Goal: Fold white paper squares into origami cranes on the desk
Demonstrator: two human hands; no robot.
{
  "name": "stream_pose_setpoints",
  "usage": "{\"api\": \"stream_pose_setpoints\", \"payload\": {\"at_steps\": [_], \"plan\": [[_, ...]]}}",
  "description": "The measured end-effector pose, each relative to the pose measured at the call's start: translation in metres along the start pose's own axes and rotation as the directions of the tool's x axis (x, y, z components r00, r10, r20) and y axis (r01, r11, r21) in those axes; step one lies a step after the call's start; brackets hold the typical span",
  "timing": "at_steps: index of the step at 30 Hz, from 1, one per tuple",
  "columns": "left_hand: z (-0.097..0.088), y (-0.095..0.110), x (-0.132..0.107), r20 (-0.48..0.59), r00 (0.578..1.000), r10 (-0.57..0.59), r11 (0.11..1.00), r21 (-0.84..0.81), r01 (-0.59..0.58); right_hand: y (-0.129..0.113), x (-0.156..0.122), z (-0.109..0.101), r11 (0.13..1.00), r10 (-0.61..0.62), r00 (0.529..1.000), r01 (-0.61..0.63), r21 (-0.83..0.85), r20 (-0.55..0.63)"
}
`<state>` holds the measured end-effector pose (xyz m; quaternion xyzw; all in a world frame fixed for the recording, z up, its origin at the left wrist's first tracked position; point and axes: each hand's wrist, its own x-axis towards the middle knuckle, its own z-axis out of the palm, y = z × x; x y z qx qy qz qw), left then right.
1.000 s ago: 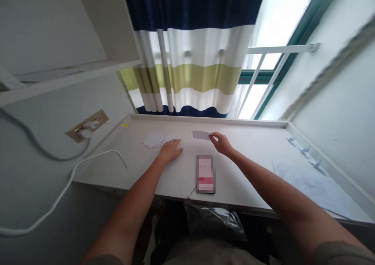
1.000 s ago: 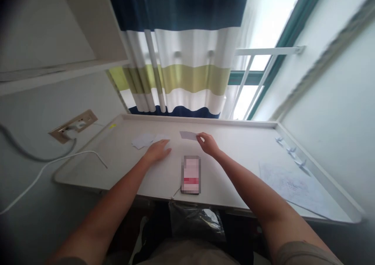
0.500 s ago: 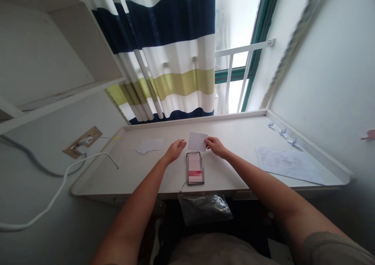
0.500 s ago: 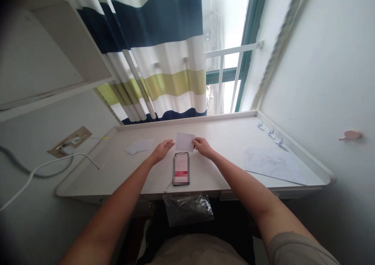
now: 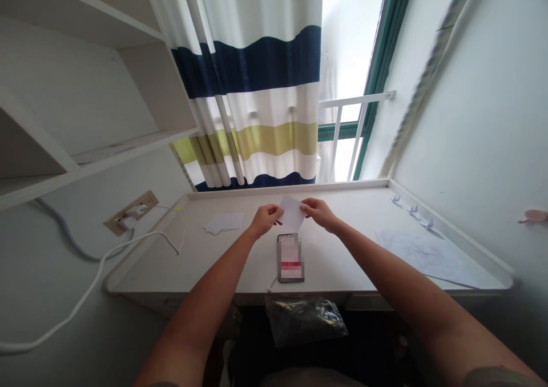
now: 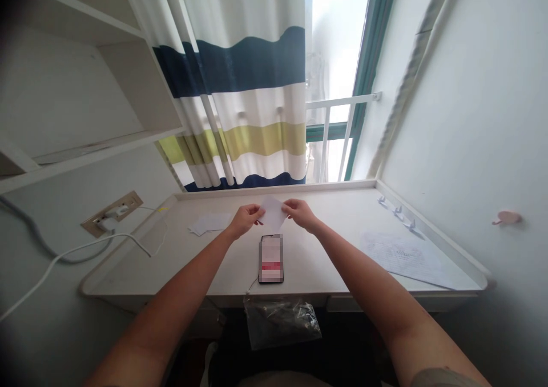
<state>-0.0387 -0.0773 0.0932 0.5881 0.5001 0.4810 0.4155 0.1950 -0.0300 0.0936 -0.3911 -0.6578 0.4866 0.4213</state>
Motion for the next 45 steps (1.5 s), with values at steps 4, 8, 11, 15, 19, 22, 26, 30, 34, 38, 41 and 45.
{"api": "stream_pose_setpoints", "payload": {"at_steps": [4,8,11,15,19,22,26,30,34,38,41,45], "plan": [[-0.008,-0.004,0.016,0.015,0.999,0.029,0.999,-0.023,-0.028,0.009,0.013,-0.002,1.0,-0.003,0.999,0.004,0.024,-0.032],[-0.011,-0.025,0.038,-0.007,0.999,0.033,0.998,-0.051,-0.033,0.032,0.028,-0.004,0.999,0.022,0.996,-0.018,0.052,-0.085],[-0.008,-0.048,0.056,-0.039,0.999,0.016,0.998,-0.066,-0.018,0.053,0.041,-0.007,0.997,0.058,0.993,-0.051,0.064,-0.107],[0.001,-0.082,0.08,-0.053,0.998,-0.039,0.996,-0.076,0.035,0.085,0.059,-0.014,0.992,0.108,0.985,-0.098,0.08,-0.137],[0.006,-0.11,0.097,-0.054,0.993,-0.105,0.991,-0.085,0.1,0.112,0.074,-0.02,0.985,0.156,0.979,-0.144,0.096,-0.134],[0.007,-0.122,0.102,-0.041,0.99,-0.135,0.988,-0.082,0.131,0.125,0.081,-0.022,0.982,0.172,0.973,-0.157,0.104,-0.151],[0.007,-0.127,0.102,-0.106,0.993,-0.057,0.998,-0.026,0.054,0.13,0.082,-0.02,0.993,0.117,0.982,-0.119,0.0,-0.151],[0.008,-0.125,0.102,-0.07,0.993,-0.097,0.995,-0.008,0.097,0.127,0.081,-0.018,0.987,0.09,0.988,-0.105,-0.122,-0.123],[0.003,-0.122,0.105,-0.073,0.992,-0.103,0.994,-0.034,0.101,0.124,0.082,-0.02,0.989,0.122,0.989,-0.128,-0.074,-0.084],[-0.004,-0.12,0.11,-0.036,0.99,-0.135,0.987,-0.091,0.132,0.122,0.084,-0.025,0.991,0.135,0.99,-0.134,0.03,-0.043],[-0.006,-0.118,0.11,0.007,0.988,-0.153,0.983,-0.104,0.153,0.122,0.086,-0.029,0.986,0.145,0.986,-0.137,0.094,-0.084],[-0.004,-0.116,0.109,-0.007,0.989,-0.151,0.98,-0.133,0.148,0.124,0.087,-0.031,0.978,0.157,0.978,-0.135,0.157,-0.136]]}}
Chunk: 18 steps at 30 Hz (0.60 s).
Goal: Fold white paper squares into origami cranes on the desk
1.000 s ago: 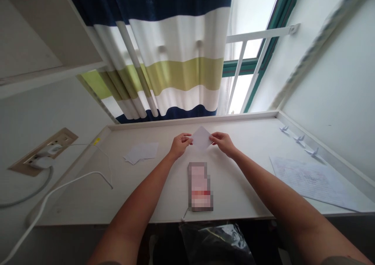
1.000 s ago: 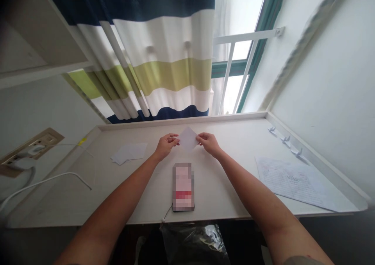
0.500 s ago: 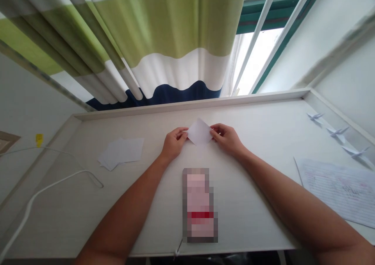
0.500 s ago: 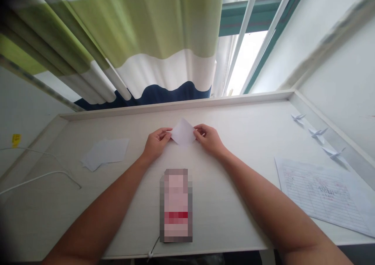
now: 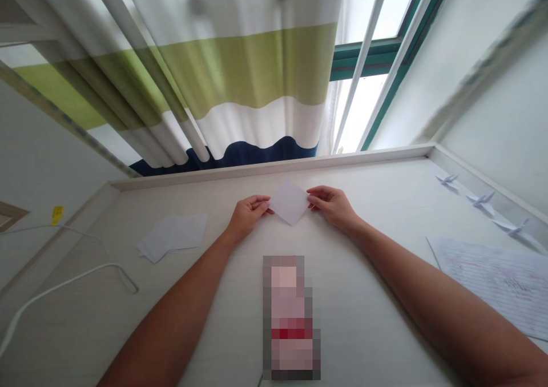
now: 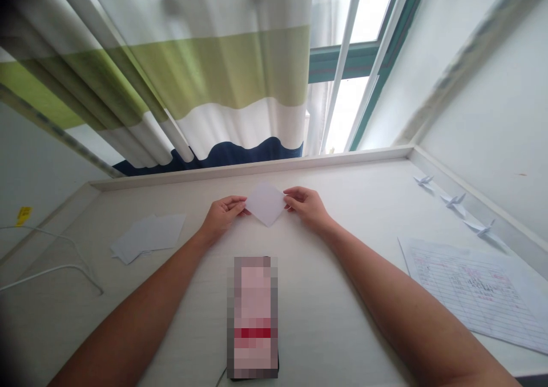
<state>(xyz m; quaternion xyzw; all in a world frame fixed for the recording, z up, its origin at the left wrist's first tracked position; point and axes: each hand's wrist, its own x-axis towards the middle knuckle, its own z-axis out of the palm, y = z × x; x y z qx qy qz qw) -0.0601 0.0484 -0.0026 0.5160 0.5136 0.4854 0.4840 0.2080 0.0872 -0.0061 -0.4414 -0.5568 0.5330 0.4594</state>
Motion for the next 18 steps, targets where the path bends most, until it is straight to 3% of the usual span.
{"api": "stream_pose_setpoints", "payload": {"at_steps": [6,14,18], "plan": [[0.001,0.004,-0.001,-0.017,1.0,-0.002,0.998,-0.062,0.001,0.001,0.0,0.001,0.999,-0.026,1.0,0.026,0.043,-0.006],[0.009,0.0,-0.003,0.109,0.993,-0.039,0.997,-0.06,0.046,-0.002,0.001,0.003,0.988,-0.104,0.994,0.108,0.112,-0.044],[0.016,0.004,-0.005,0.033,0.997,-0.063,0.99,-0.127,0.066,-0.002,0.001,0.005,0.983,-0.08,0.997,0.08,0.168,-0.007]]}}
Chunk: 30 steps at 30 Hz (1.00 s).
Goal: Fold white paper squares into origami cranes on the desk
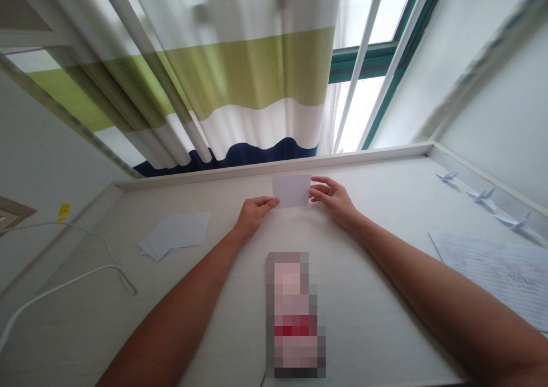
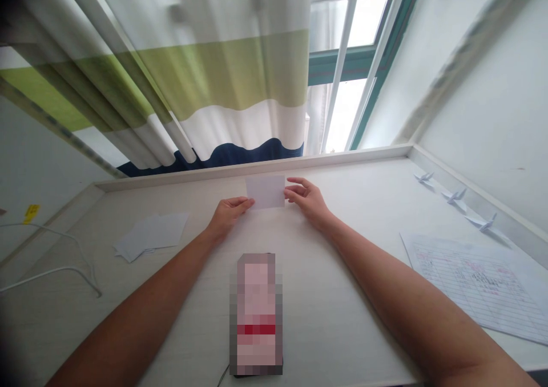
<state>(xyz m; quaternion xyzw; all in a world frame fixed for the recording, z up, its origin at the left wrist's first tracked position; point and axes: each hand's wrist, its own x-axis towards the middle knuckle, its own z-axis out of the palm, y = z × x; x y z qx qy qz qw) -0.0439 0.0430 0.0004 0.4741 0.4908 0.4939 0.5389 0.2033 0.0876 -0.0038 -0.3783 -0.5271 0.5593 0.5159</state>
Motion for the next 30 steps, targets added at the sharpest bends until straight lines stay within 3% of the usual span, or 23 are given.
{"api": "stream_pose_setpoints", "payload": {"at_steps": [5,11,24,30], "plan": [[0.002,0.006,0.0,0.026,1.0,-0.01,0.999,0.038,0.009,0.003,-0.002,0.004,0.994,0.057,0.998,-0.053,-0.099,0.039],[-0.001,0.0,0.004,-0.102,0.991,0.085,0.985,0.16,-0.068,0.002,-0.005,0.005,0.984,0.061,0.998,-0.055,-0.171,0.033],[-0.001,-0.007,0.002,-0.093,0.979,0.184,0.953,0.261,-0.154,0.005,-0.004,0.006,0.977,0.027,0.999,-0.018,-0.21,0.041],[0.002,-0.003,0.0,-0.061,0.985,0.161,0.973,0.179,-0.148,0.007,-0.005,0.005,0.982,0.023,0.993,-0.001,-0.188,0.112]]}}
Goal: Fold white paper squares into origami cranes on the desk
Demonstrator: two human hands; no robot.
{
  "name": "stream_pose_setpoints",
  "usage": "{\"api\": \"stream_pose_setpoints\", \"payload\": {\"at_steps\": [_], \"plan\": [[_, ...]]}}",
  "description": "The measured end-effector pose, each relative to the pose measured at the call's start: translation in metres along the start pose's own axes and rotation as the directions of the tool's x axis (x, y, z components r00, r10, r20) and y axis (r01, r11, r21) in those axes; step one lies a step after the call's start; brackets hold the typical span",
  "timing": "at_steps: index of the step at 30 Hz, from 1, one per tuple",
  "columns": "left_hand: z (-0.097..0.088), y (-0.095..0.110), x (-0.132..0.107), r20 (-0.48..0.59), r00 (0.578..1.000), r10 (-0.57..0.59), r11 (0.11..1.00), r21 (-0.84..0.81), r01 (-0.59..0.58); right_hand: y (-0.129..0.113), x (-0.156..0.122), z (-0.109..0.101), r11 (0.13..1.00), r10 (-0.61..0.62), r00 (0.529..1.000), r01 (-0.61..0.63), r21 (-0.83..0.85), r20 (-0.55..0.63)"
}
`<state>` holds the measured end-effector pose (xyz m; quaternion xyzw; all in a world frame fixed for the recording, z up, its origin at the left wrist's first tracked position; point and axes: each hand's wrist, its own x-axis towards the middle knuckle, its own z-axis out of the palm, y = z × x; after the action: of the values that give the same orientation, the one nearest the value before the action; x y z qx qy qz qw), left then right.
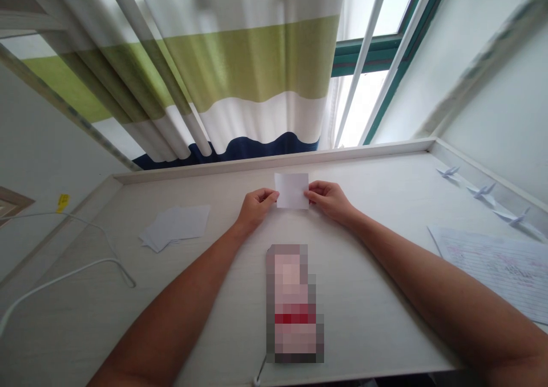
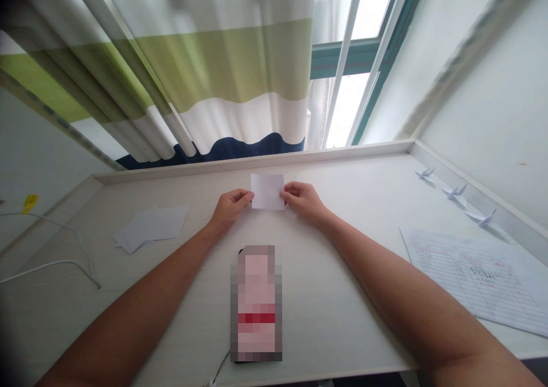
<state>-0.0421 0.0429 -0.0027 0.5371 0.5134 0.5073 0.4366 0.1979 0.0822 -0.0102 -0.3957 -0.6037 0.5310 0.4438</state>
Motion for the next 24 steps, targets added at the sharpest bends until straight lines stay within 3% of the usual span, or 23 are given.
{"api": "stream_pose_setpoints", "payload": {"at_steps": [16,24], "plan": [[-0.0015,-0.0015,0.0042,-0.012,1.0,-0.021,0.998,-0.058,0.02,-0.0081,-0.0026,0.0009,1.0,-0.005,1.0,0.005,0.024,-0.007],[-0.0005,-0.0065,0.0041,0.039,0.999,0.002,0.995,-0.102,0.002,-0.0028,-0.0013,0.0011,0.997,0.039,0.999,-0.039,0.066,-0.005]]}}
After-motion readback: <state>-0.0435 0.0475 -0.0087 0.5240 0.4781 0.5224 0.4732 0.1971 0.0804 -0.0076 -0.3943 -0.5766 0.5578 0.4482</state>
